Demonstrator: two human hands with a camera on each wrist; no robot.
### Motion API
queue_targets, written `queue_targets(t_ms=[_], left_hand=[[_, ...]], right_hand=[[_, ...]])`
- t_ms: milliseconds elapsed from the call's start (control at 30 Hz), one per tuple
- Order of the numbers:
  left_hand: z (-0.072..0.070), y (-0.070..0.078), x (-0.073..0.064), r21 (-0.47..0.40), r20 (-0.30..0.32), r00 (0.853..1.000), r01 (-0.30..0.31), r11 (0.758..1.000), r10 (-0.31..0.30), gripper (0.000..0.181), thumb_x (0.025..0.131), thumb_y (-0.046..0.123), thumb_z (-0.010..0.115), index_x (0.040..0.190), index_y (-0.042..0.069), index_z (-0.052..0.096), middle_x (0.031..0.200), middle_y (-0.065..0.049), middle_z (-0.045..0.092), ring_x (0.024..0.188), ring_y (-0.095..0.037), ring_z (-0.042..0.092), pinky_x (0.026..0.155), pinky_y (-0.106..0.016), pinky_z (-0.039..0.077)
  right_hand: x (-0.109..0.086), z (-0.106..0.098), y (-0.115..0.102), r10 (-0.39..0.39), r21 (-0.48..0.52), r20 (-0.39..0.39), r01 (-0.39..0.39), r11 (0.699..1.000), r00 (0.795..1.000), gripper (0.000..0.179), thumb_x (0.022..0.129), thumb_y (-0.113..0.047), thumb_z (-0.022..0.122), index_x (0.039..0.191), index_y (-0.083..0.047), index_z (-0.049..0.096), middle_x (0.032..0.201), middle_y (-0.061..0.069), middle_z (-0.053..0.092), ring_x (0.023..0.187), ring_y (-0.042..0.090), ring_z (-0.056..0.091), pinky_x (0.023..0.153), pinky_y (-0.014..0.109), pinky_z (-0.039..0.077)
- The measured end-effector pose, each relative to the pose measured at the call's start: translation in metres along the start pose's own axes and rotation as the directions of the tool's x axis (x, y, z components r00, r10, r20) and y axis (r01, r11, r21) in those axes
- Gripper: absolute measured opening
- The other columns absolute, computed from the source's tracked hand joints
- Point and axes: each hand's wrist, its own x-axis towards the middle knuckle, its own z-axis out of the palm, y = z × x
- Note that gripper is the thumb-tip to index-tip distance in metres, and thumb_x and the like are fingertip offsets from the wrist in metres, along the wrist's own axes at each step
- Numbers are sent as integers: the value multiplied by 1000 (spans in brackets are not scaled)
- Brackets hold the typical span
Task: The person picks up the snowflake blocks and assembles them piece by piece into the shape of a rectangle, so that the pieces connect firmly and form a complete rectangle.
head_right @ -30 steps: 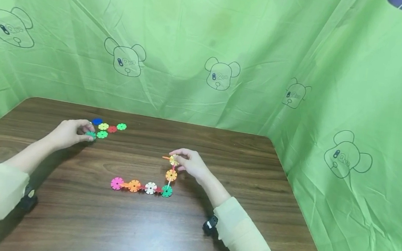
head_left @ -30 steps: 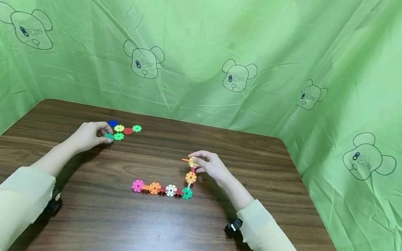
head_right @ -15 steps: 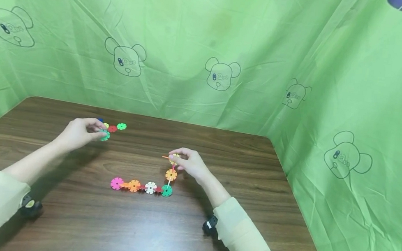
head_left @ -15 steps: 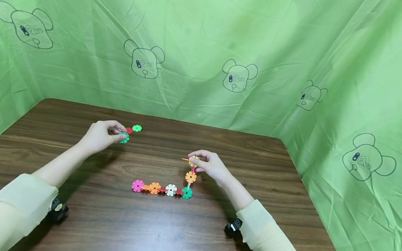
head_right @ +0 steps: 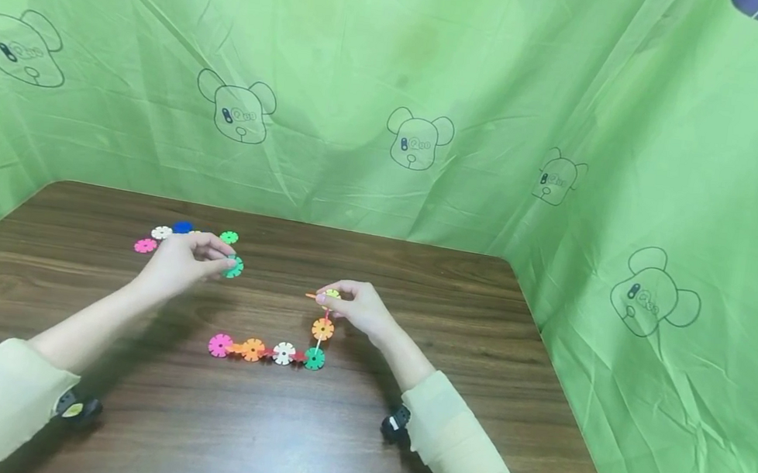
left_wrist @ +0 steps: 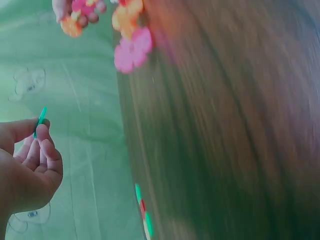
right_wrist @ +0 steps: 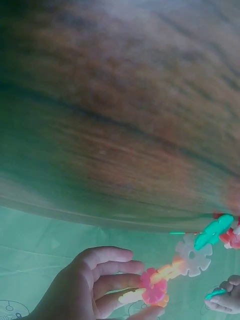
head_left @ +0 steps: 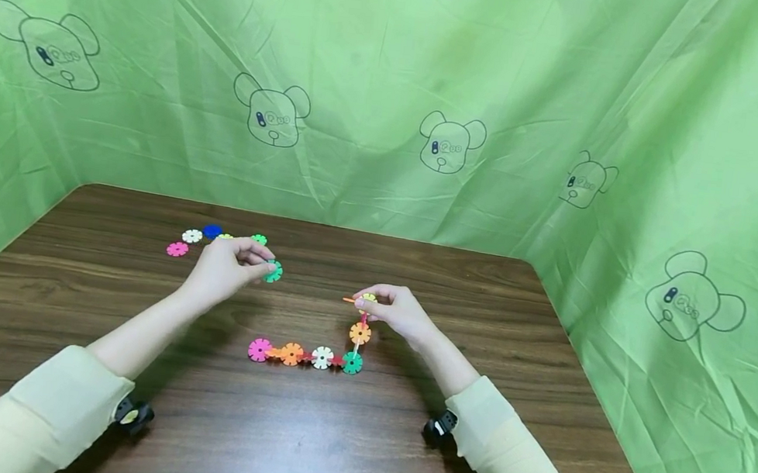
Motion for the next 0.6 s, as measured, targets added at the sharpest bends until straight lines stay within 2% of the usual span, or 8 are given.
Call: queue_targets(t_ms=[133, 200, 300, 367, 467, 600], left_hand=[[11, 8, -4, -69, 3, 1000, 10, 998, -10, 22, 84, 22, 73, 96, 5, 67, 85, -10, 71, 71, -28, 69, 62, -30, 57], [17, 11, -5, -118, 13, 1000, 22, 993, -20, 21, 84, 20, 73, 96, 4, 66, 85, -12, 71, 70, -28, 69, 62, -31, 57], [28, 15, -7, -194, 30, 999, 41, 980, -36, 21, 84, 17, 73, 96, 2, 65, 85, -14, 71, 69, -26, 69, 60, -29, 57], [36, 18, -8, -235, 39, 998, 56, 970, -48, 20, 83, 15, 73, 95, 2, 65, 85, -14, 71, 70, -30, 69, 61, -33, 58], [49, 19, -8, -277, 54, 997, 68, 958, -55, 21, 83, 13, 73, 97, 1, 65, 84, -14, 71, 73, -36, 69, 64, -40, 58], [62, 20, -8, -265, 68, 996, 70, 962, -54, 19, 83, 13, 73, 98, 3, 67, 84, -12, 71, 72, -35, 69, 63, -41, 58]], right_hand=[[-8, 1, -14, -17, 7, 9, 17, 1000, 1000, 27, 89, -15, 66, 109, 3, 66, 90, 7, 68, 87, 32, 66, 87, 53, 50], [-8, 2, -14, -21, 5, 5, 21, 1000, 1000, 27, 89, -16, 67, 108, 2, 66, 92, 13, 68, 90, 37, 65, 86, 52, 51], [-7, 1, -10, -26, 1, 0, 26, 1000, 1000, 28, 88, -21, 68, 108, -1, 67, 100, 24, 66, 90, 35, 66, 84, 48, 53], [-3, 0, -3, -16, -3, 0, 16, 1000, 1000, 30, 87, -25, 69, 109, -5, 68, 107, 28, 63, 90, 32, 66, 84, 47, 53], [-3, -1, -4, -10, -10, 8, 10, 1000, 1000, 32, 87, -27, 69, 111, -7, 68, 111, 25, 64, 90, 30, 66, 85, 48, 52], [-3, -1, -6, -11, -13, 16, 11, 1000, 1000, 31, 88, -28, 68, 111, -9, 69, 113, 24, 64, 93, 34, 64, 86, 49, 52]])
